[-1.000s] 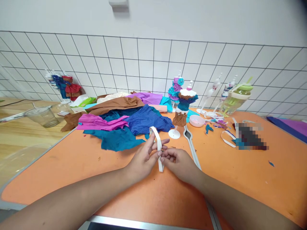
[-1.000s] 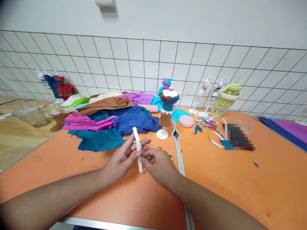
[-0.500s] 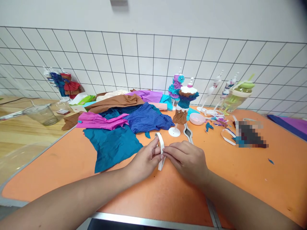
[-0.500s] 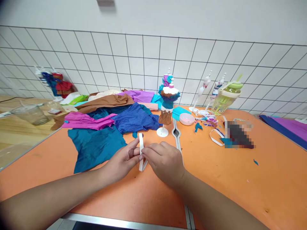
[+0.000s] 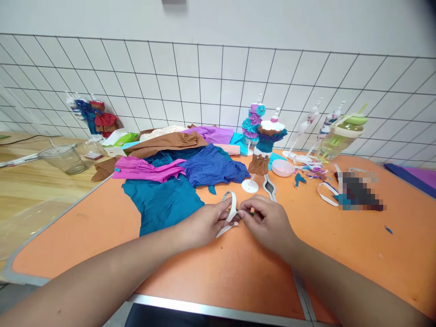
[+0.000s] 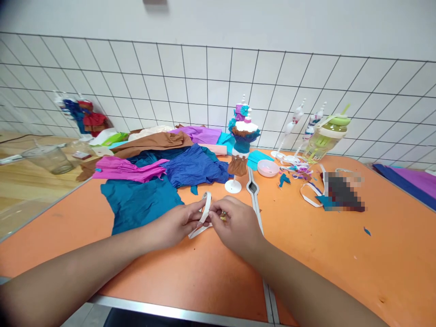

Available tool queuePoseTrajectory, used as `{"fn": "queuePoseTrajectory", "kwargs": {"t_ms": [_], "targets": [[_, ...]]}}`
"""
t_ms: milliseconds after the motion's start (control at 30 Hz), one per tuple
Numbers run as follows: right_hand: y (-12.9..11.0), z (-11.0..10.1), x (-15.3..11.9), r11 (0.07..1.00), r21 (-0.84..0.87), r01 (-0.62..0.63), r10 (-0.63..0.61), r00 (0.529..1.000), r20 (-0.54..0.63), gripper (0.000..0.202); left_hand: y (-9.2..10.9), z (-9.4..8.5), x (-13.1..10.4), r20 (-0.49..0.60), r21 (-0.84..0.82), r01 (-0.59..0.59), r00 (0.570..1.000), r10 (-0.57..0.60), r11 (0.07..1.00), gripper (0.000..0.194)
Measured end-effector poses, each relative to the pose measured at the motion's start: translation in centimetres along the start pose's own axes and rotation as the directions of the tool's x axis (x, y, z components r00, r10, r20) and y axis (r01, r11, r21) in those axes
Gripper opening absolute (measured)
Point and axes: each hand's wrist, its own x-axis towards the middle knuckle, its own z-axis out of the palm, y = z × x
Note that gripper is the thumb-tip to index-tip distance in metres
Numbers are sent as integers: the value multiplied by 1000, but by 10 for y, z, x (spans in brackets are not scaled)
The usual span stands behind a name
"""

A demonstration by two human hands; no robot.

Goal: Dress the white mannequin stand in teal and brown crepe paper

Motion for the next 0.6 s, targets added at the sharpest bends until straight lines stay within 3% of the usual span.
{"fn": "queuePoseTrajectory", "kwargs": {"t_ms": [133,233,300,433,500,600], "targets": [[3,-6,5,973,140,-184,190,981,-30,12,-5,-3,-4,-127,237,-4,991,35,972,42],[7,-5,6,895,289,-338,338,940,55,14,-1,-6,-9,-184,397,28,982,50,917,55],[8,-3,7,831,390,-397,376,917,131,17,2,-7,-10,-175,411,37,984,39,911,55],[11,1,8,730,529,-433,383,900,208,23,0,-7,-5,-234,364,32,970,59,931,33],[14,0,10,718,526,-456,397,889,229,25,-3,-9,-1,-240,344,11,968,77,939,31],[23,-7,17,708,525,-472,400,881,252,33,-8,-14,3,-262,312,67,965,18,948,34]]}}
